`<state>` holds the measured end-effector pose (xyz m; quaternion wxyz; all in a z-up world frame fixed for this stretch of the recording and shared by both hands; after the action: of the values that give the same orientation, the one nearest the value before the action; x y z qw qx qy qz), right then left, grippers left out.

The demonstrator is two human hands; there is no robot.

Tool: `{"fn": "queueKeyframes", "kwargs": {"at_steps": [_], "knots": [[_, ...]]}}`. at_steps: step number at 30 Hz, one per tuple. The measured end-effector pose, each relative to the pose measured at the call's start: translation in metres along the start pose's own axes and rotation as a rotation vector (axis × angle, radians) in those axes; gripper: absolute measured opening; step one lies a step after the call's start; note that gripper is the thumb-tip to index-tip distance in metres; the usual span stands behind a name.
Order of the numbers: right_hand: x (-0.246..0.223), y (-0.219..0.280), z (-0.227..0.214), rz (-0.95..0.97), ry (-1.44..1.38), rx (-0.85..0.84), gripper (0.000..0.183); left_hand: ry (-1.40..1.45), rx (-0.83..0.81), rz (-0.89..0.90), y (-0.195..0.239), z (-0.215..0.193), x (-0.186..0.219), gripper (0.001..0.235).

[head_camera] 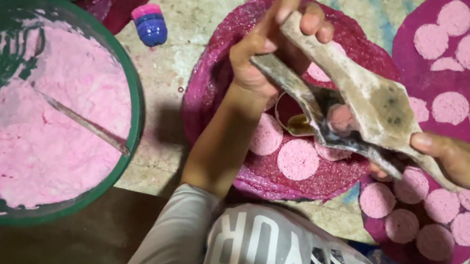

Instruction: The person scoops pink dough from a green bowl using a wooden stick and a metal ring mold, then presses the dough into circular shapes on a pink glittery mat. The person repeats this process to form multiple uniform pink discs.

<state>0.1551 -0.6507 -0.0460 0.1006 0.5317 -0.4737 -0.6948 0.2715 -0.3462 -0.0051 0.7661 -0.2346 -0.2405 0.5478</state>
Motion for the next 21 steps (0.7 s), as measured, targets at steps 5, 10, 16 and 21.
{"fn": "queueKeyframes", "kwargs": {"at_steps": [5,10,16,21], "knots": [[-0.014,0.001,-0.006,-0.049,-0.062,0.033,0.085,-0.069,-0.005,0.027,-0.001,0.008,0.007,0.035],[-0.021,-0.005,-0.01,0.008,0.049,0.019,0.084,0.11,0.011,0.077,0.001,-0.019,-0.009,0.03],[-0.014,-0.019,-0.008,0.332,0.079,0.228,0.095,0.3,-0.007,0.23,0.021,-0.092,-0.034,0.028],[-0.042,-0.038,0.011,0.277,0.208,0.228,0.095,0.368,-0.075,0.269,0.032,-0.115,-0.028,0.021]]}}
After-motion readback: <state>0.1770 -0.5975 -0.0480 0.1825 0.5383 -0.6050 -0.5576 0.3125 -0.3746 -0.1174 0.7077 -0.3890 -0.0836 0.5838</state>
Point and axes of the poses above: each hand's wrist, its own y-axis away from the middle knuckle, its own z-axis out of the palm, x = y × z, the point moved 6 cm from there along -y, towards the middle knuckle, and after that the axes turned 4 degrees about -x, right-handed, at the moved point
